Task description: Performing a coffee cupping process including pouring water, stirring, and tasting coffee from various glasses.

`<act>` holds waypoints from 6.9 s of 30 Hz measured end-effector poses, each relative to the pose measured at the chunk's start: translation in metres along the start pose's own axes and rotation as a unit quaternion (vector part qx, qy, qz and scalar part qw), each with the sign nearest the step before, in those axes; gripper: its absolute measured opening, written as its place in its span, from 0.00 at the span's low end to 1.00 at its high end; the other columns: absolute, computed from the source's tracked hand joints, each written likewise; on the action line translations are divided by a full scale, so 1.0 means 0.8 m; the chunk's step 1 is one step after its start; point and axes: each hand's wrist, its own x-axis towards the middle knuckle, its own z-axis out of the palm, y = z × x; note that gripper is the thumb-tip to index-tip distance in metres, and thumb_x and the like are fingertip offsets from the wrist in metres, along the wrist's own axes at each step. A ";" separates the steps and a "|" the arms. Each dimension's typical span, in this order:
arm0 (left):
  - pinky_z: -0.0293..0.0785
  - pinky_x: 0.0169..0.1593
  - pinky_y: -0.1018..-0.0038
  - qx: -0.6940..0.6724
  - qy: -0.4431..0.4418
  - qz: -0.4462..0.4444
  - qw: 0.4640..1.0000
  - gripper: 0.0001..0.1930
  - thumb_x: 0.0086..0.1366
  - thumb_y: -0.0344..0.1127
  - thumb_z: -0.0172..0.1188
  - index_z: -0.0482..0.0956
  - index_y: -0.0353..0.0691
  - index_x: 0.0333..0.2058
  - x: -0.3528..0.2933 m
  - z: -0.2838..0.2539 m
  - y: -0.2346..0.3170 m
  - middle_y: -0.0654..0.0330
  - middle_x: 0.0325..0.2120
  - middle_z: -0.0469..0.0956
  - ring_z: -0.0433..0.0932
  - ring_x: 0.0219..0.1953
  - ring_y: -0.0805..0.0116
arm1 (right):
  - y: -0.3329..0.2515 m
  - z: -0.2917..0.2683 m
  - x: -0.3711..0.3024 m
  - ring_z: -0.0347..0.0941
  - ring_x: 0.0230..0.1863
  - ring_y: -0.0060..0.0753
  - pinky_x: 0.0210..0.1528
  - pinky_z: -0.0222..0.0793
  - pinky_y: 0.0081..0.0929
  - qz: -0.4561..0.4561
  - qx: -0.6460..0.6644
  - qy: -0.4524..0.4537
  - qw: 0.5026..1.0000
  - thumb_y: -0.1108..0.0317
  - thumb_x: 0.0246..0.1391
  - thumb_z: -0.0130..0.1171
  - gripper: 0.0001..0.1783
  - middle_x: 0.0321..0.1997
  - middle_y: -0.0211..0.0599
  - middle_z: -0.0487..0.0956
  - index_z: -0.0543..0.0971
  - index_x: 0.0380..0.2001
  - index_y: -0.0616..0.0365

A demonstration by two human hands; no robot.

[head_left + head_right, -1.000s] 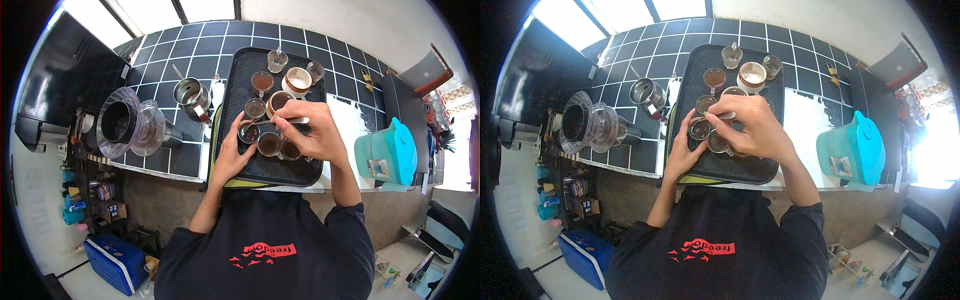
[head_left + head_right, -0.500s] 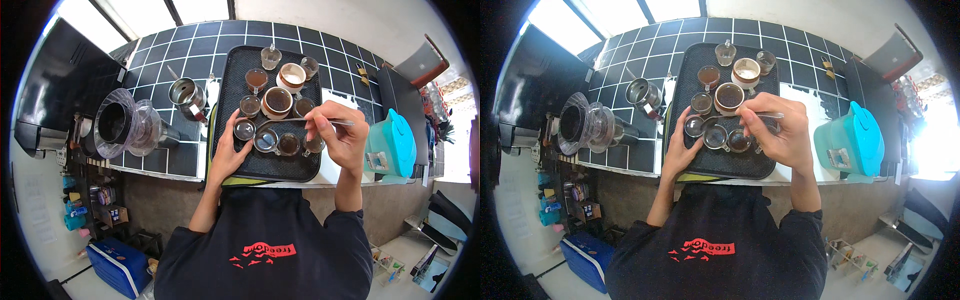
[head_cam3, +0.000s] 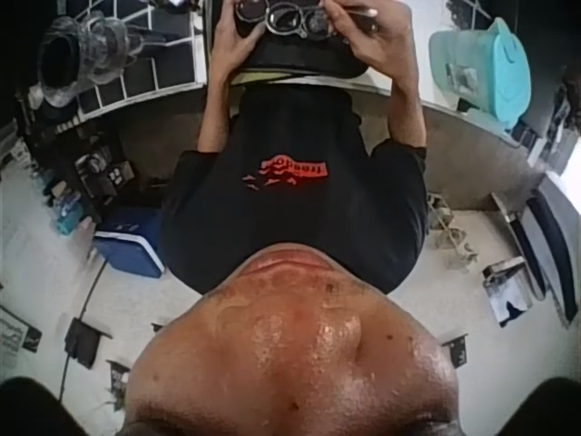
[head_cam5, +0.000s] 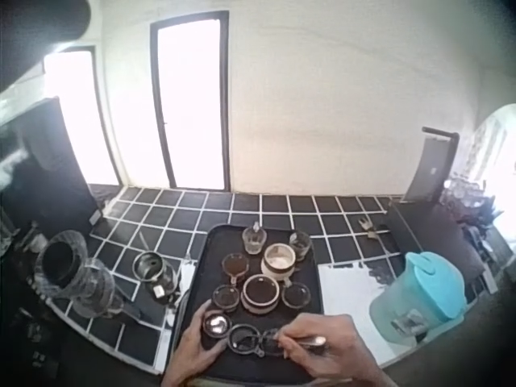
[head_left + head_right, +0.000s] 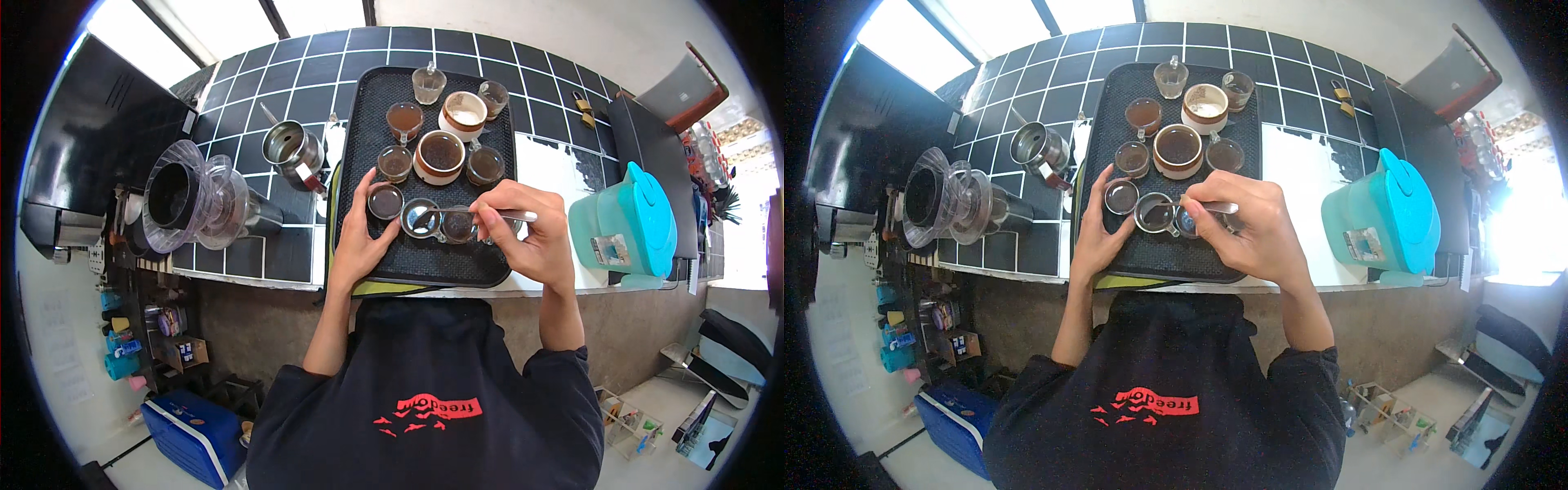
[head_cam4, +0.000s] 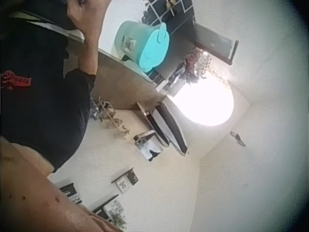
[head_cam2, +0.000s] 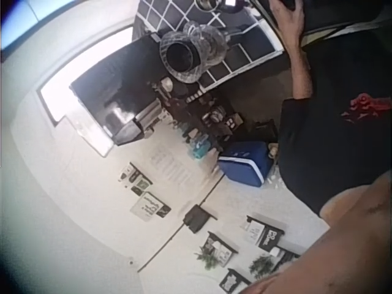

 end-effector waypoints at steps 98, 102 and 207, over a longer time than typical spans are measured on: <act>0.63 0.64 0.66 0.022 -0.001 -0.012 1.000 0.46 0.51 0.26 0.71 0.57 0.39 0.67 0.004 0.005 0.005 0.53 0.53 0.74 0.71 0.58 0.62 | 0.011 0.034 -0.004 0.73 0.19 0.33 0.21 0.65 0.27 -0.044 -0.095 0.026 0.994 0.80 0.51 0.65 0.04 0.21 0.38 0.76 0.80 0.31 0.66; 0.66 0.62 0.66 0.036 0.007 0.008 0.999 0.45 0.49 0.23 0.69 0.58 0.38 0.66 0.005 0.006 0.005 0.52 0.52 0.74 0.73 0.57 0.61 | 0.006 0.032 -0.002 0.72 0.18 0.29 0.20 0.63 0.25 -0.036 -0.088 0.063 0.993 0.80 0.51 0.65 0.04 0.20 0.38 0.76 0.81 0.31 0.66; 0.72 0.59 0.66 0.077 -0.001 0.020 0.997 0.49 0.46 0.25 0.73 0.57 0.40 0.66 0.011 0.001 -0.004 0.51 0.52 0.76 0.76 0.54 0.60 | 0.001 0.016 -0.044 0.71 0.18 0.25 0.21 0.63 0.22 0.083 -0.140 0.149 0.975 0.79 0.54 0.63 0.02 0.21 0.38 0.77 0.81 0.30 0.68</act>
